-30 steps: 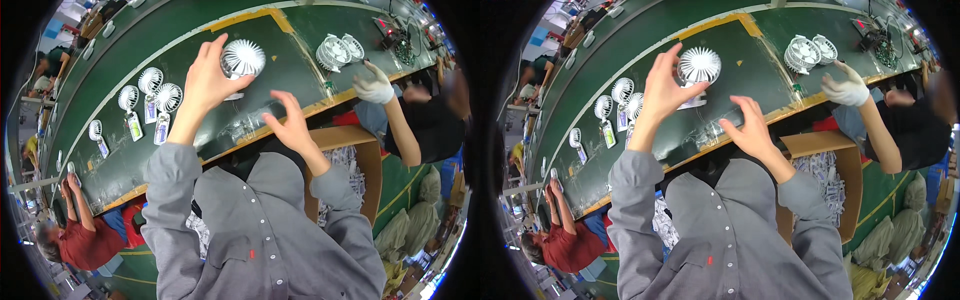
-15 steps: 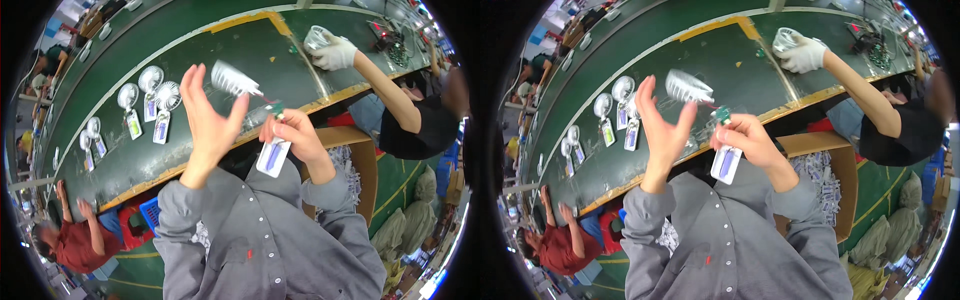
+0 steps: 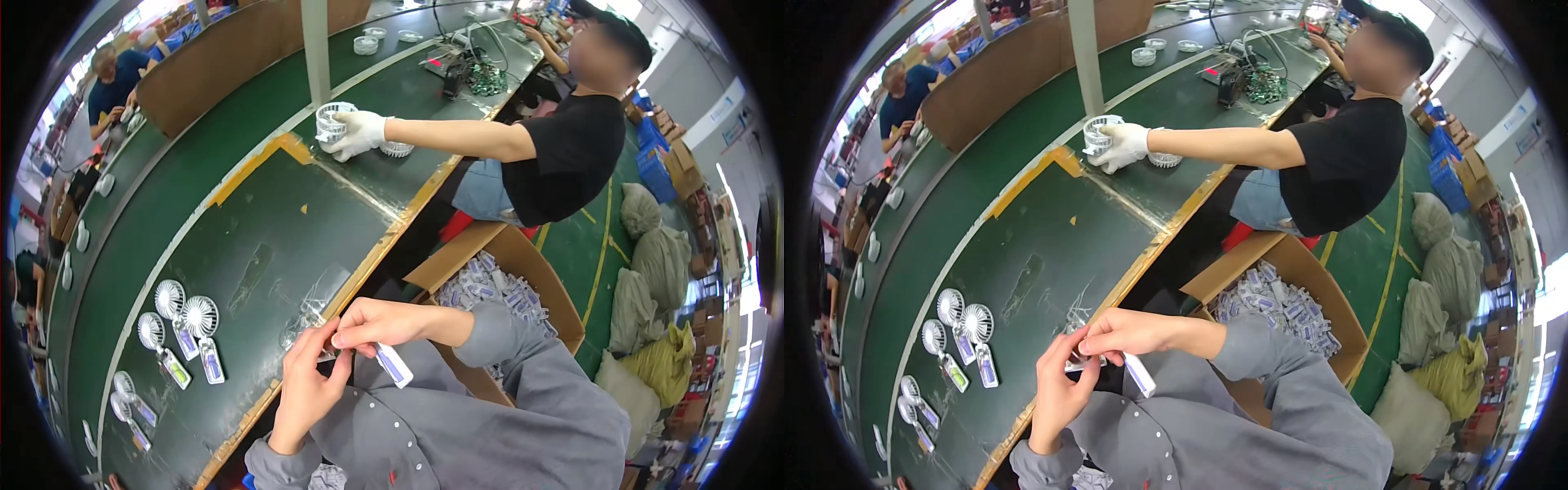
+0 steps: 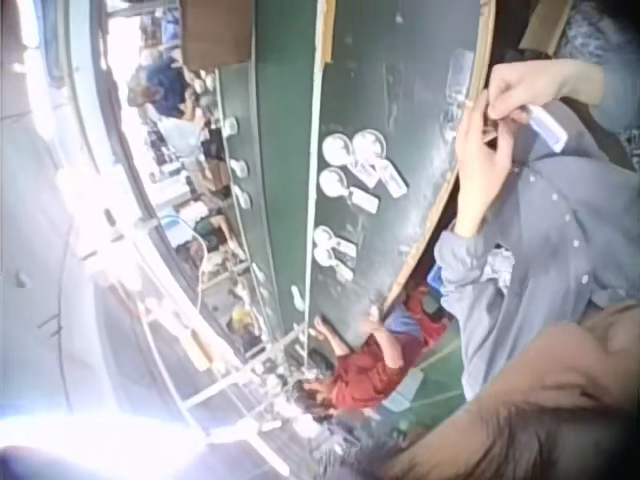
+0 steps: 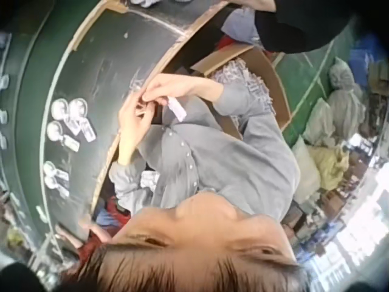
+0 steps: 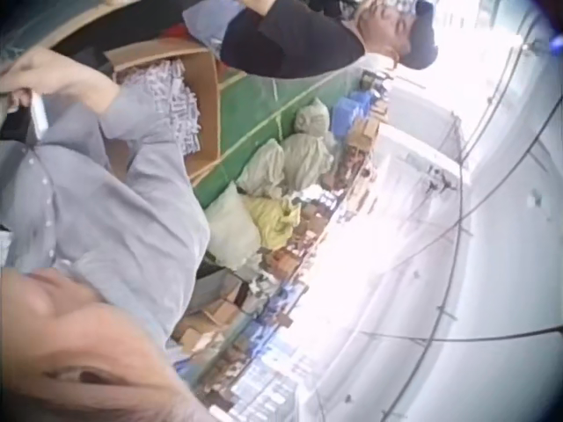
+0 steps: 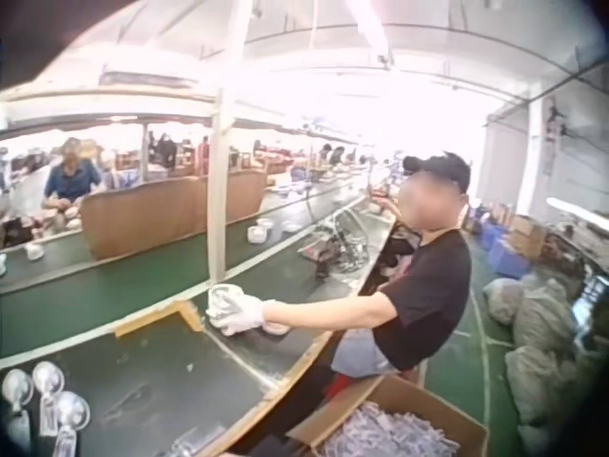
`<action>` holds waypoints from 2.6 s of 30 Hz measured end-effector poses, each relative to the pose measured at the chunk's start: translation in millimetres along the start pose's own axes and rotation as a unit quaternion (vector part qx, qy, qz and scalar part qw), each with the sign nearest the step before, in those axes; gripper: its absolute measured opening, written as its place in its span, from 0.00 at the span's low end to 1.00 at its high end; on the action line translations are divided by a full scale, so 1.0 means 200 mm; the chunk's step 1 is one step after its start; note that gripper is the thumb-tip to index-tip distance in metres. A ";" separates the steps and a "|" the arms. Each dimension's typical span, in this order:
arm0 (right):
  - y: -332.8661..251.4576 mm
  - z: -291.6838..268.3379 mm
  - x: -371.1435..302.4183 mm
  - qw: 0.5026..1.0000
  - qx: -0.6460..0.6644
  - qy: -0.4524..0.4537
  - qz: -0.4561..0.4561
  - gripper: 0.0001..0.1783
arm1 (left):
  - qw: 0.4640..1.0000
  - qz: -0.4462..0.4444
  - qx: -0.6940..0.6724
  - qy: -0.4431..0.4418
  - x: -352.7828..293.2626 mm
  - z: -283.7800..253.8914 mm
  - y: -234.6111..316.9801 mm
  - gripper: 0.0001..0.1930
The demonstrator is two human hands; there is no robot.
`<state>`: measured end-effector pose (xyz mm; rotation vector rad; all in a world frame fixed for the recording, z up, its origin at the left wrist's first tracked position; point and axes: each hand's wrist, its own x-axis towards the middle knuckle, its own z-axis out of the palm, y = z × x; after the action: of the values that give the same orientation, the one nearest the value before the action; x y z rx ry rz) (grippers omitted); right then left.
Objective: Assembling the internal and external components of handheld electric fans on a factory production line.
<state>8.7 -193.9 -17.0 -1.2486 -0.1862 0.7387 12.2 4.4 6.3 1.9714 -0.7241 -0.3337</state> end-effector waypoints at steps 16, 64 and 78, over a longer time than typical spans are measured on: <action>-0.09 0.00 -0.06 0.949 -0.307 -0.063 -0.028 0.13 | 0.978 0.153 0.097 0.101 -0.03 -0.03 -0.02 0.09; 0.35 0.05 -0.13 0.903 -0.223 0.241 -0.277 0.55 | 0.915 -0.025 -0.402 0.028 0.17 -0.04 0.17 0.07; -0.03 -0.25 -0.02 0.873 0.369 0.006 -0.320 0.53 | 0.858 -0.156 0.342 0.350 -0.07 -0.66 -0.88 0.41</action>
<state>33.0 -237.0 -26.4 -0.4005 -0.2581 0.1700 130.0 168.2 -82.9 2.6388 -0.0163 0.5294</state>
